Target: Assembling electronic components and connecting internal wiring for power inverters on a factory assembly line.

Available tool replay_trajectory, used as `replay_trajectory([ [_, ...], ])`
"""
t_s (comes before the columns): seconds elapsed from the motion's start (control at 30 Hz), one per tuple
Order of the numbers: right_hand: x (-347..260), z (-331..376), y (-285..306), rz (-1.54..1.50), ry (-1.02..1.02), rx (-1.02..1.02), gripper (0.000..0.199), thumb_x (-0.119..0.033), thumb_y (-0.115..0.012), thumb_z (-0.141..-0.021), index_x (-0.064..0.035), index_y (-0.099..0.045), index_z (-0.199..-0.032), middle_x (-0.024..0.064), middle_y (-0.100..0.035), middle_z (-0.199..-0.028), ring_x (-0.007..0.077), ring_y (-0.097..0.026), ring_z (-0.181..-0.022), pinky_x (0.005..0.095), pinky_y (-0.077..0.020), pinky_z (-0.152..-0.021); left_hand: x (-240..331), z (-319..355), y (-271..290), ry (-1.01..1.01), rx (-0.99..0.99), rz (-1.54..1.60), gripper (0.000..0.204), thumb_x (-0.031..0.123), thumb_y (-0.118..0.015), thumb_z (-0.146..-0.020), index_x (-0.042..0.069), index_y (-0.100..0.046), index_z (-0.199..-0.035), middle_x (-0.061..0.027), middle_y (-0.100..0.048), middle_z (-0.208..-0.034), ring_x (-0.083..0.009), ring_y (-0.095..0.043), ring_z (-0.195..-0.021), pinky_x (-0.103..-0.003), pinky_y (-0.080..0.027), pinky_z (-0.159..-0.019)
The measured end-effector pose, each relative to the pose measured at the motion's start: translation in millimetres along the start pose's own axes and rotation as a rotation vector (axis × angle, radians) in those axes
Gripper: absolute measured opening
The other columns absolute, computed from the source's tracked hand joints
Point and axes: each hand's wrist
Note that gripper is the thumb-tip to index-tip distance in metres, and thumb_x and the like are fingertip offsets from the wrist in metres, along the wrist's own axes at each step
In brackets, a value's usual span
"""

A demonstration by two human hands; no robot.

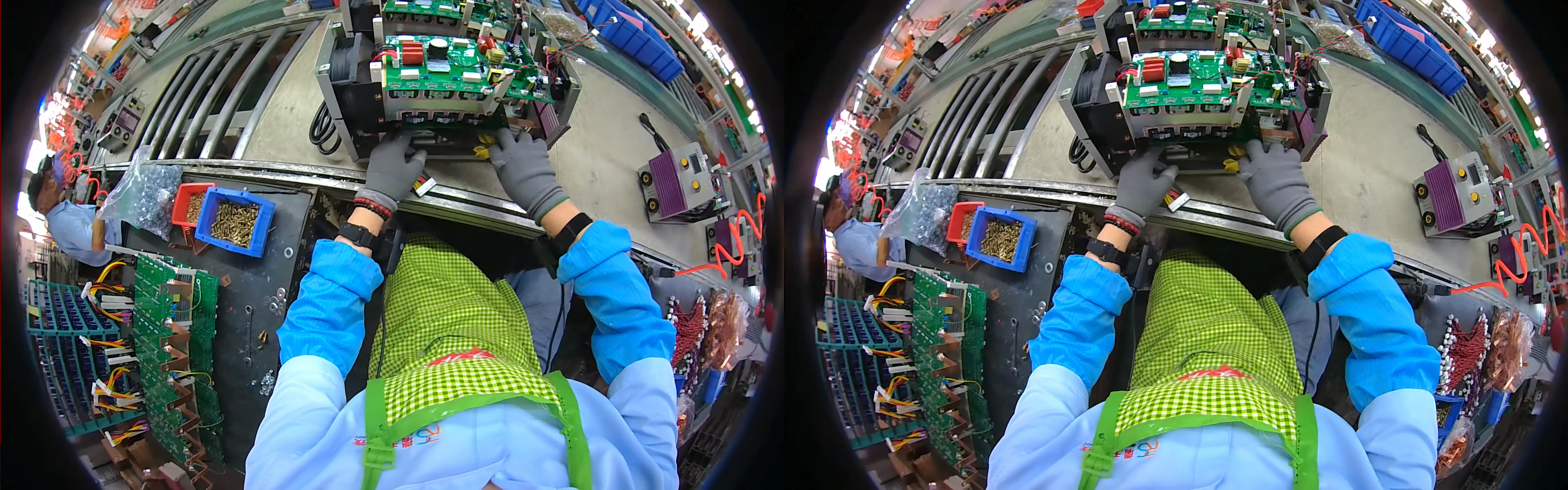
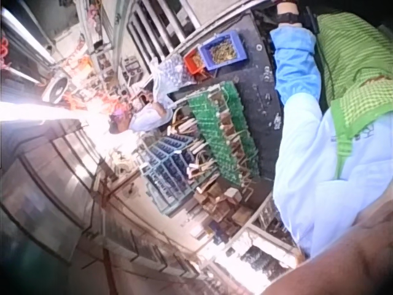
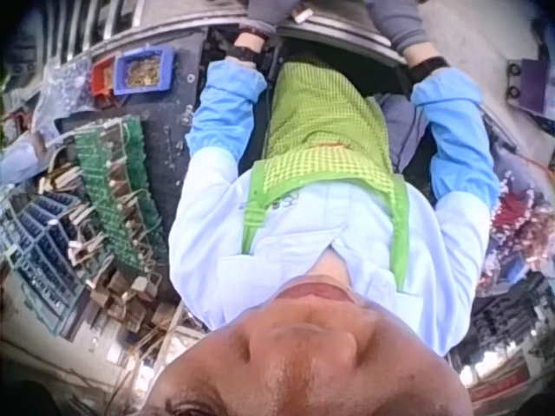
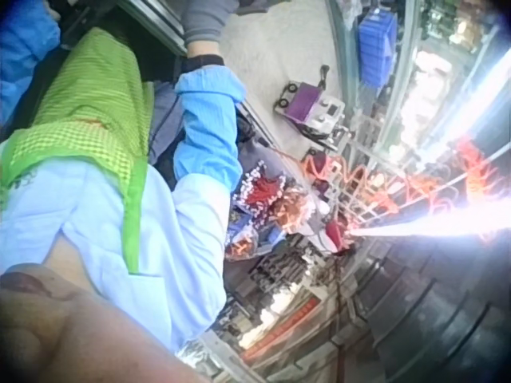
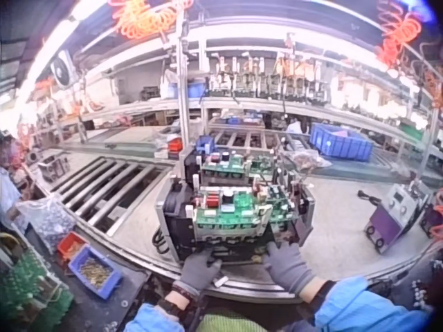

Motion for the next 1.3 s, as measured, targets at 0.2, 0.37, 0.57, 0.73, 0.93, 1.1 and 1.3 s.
replay_trajectory([
  [0.2, 6, 2, -7, -0.024, 0.015, -0.019, 0.015, -0.019, -0.055, -0.084, -0.0152, -0.066, -0.095, 0.0064, -0.058, -0.105, 0.0280, -0.059, -0.089, 0.0427, -0.0427, -0.065, 10, 0, 3, -0.025, 0.020, 0.030, 0.041, 0.022, -0.067, -0.079, 0.003, -0.063, -0.115, -0.0146, -0.068, -0.080, -0.0276, -0.066, -0.072, -0.037, -0.053, -0.066],
  [0.37, -4, -1, -2, 0.007, -0.014, -0.056, 0.015, -0.021, -0.055, -0.085, -0.0154, -0.065, -0.094, 0.0058, -0.058, -0.106, 0.0282, -0.059, -0.089, 0.0441, -0.0425, -0.067, 0, 0, -2, -0.042, 0.039, 0.005, 0.039, 0.021, -0.066, -0.080, 0.004, -0.064, -0.114, -0.0146, -0.067, -0.080, -0.0282, -0.065, -0.070, -0.037, -0.053, -0.065],
  [0.57, -5, -4, -23, -0.110, -0.132, -0.090, 0.018, -0.021, -0.055, -0.086, -0.0142, -0.064, -0.100, 0.0065, -0.056, -0.107, 0.0293, -0.057, -0.093, 0.0446, -0.0423, -0.070, -5, -5, -4, -0.093, 0.014, -0.087, 0.038, 0.023, -0.066, -0.080, 0.006, -0.064, -0.113, -0.0156, -0.066, -0.082, -0.0316, -0.065, -0.075, -0.041, -0.053, -0.068],
  [0.73, -7, 0, 5, -0.140, -0.041, 0.035, 0.020, -0.026, -0.050, -0.093, -0.0111, -0.063, -0.098, 0.0110, -0.061, -0.098, 0.0358, -0.058, -0.084, 0.0457, -0.0402, -0.070, -2, -8, -1, -0.033, -0.034, -0.283, 0.038, 0.029, -0.065, -0.080, 0.006, -0.064, -0.109, -0.0185, -0.065, -0.083, -0.0366, -0.063, -0.080, -0.047, -0.051, -0.074],
  [0.93, -4, -4, 55, -0.160, -0.016, -0.271, 0.024, -0.025, -0.050, -0.094, -0.0071, -0.064, -0.100, 0.0125, -0.060, -0.099, 0.0314, -0.064, -0.086, 0.0456, -0.0528, -0.068, 0, -13, -2, 0.009, -0.063, -0.260, 0.028, 0.027, -0.065, -0.079, 0.004, -0.064, -0.095, -0.0175, -0.065, -0.085, -0.0369, -0.063, -0.082, -0.047, -0.051, -0.075],
  [1.1, -2, -14, 41, -0.160, -0.023, -0.291, 0.030, -0.032, -0.060, -0.089, -0.0042, -0.062, -0.099, 0.0137, -0.060, -0.094, 0.0324, -0.065, -0.078, 0.0452, -0.0523, -0.064, 5, -16, 0, 0.023, -0.099, -0.304, 0.028, 0.026, -0.064, -0.080, 0.004, -0.063, -0.097, -0.0180, -0.066, -0.091, -0.0364, -0.063, -0.088, -0.046, -0.050, -0.077],
  [1.3, 0, -55, 66, -0.194, 0.021, -0.598, 0.023, -0.019, -0.057, -0.086, -0.0011, -0.067, -0.098, 0.0190, -0.068, -0.086, 0.0352, -0.067, -0.080, 0.0444, -0.0536, -0.070, 4, -15, 7, 0.009, -0.192, -0.387, 0.035, 0.029, -0.060, -0.084, 0.006, -0.064, -0.109, -0.0176, -0.066, -0.096, -0.0355, -0.062, -0.092, -0.046, -0.051, -0.083],
])
Point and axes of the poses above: each hand's wrist, its own z-axis away from the middle knuckle, its own y-axis out of the back of the hand, x = y × z
